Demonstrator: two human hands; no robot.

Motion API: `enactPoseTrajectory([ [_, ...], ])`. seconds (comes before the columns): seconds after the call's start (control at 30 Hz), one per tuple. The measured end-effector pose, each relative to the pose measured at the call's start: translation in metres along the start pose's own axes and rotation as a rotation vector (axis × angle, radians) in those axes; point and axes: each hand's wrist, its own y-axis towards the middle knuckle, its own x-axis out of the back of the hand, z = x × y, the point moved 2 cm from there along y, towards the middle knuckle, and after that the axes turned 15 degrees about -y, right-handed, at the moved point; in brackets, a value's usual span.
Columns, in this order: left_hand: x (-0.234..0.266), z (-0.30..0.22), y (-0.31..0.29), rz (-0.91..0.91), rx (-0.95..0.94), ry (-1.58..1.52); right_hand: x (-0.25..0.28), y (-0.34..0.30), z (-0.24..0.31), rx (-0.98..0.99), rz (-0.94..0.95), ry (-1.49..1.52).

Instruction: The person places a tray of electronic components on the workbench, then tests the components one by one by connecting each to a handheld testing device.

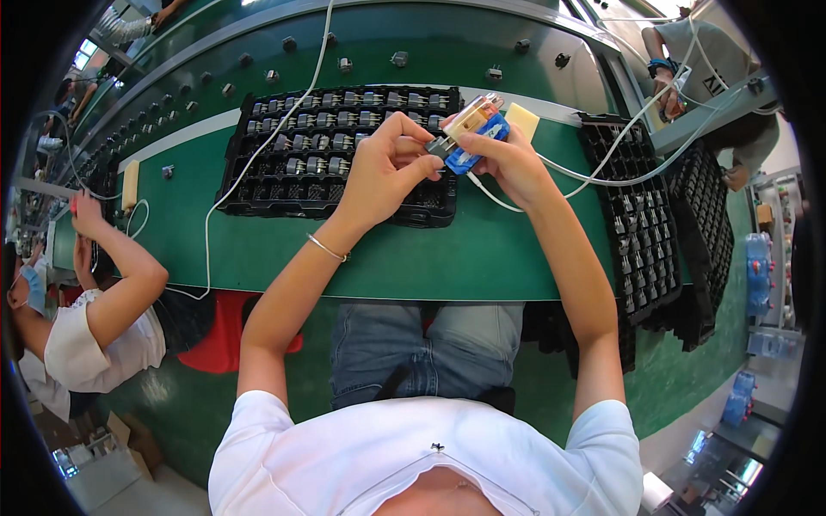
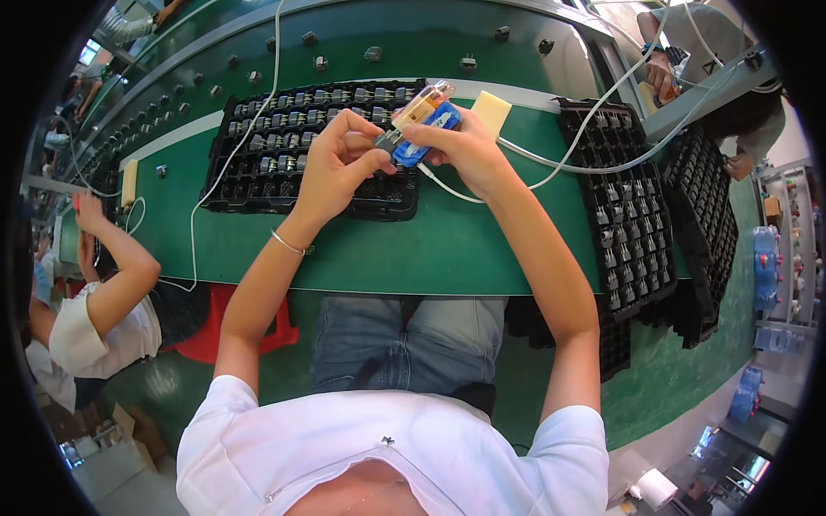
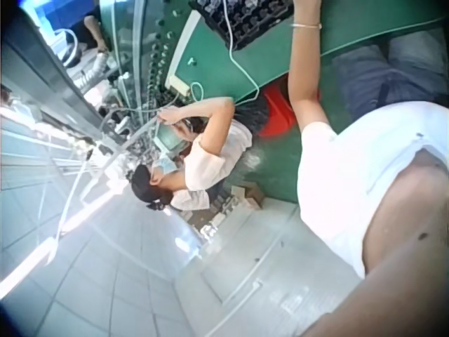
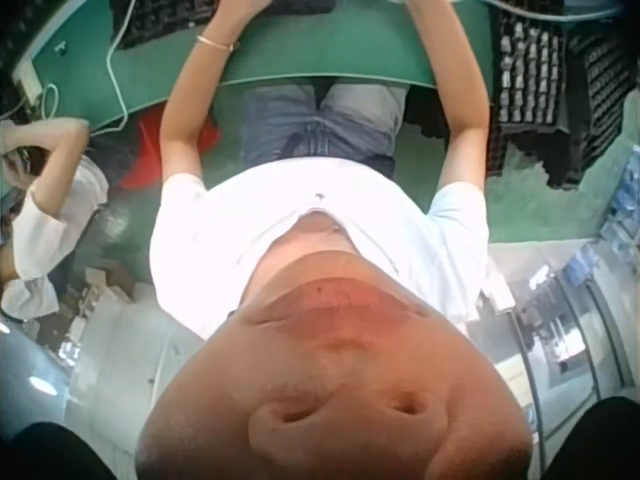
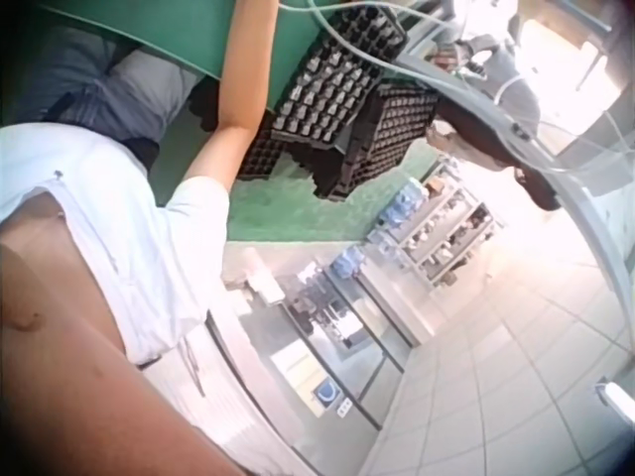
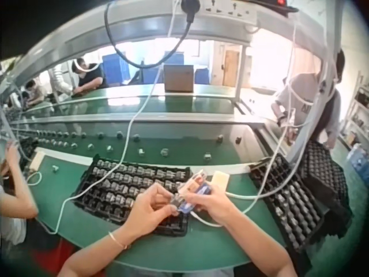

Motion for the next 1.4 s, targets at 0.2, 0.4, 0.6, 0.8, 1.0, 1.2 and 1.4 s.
enactPoseTrajectory([
  [0.2,-0.003,0.0,-0.003,0.028,0.007,-0.012,0.002,-0.008,-0.001,-0.012,0.045,0.051],
  [0.4,-0.006,-0.005,-0.004,0.097,-0.078,0.318,0.006,-0.011,-0.004,-0.03,0.087,0.122],
  [0.6,-0.002,0.004,-0.001,0.103,-0.014,0.027,0.002,-0.013,-0.008,-0.037,0.126,0.162],
  [0.8,0.044,-0.029,0.011,-0.04,-0.069,0.951,0.033,-0.016,-0.003,0.049,0.033,0.177],
  [1.0,0.126,-0.051,0.01,-0.515,0.205,1.572,0.084,-0.03,-0.003,0.173,-0.683,-0.653],
  [1.2,0.153,-0.046,0.006,-0.544,0.322,1.569,0.073,-0.027,-0.013,0.191,-0.671,-0.928],
  [1.4,0.153,-0.046,0.005,-0.593,0.224,1.595,0.065,-0.031,-0.01,0.198,-0.685,-0.973],
])
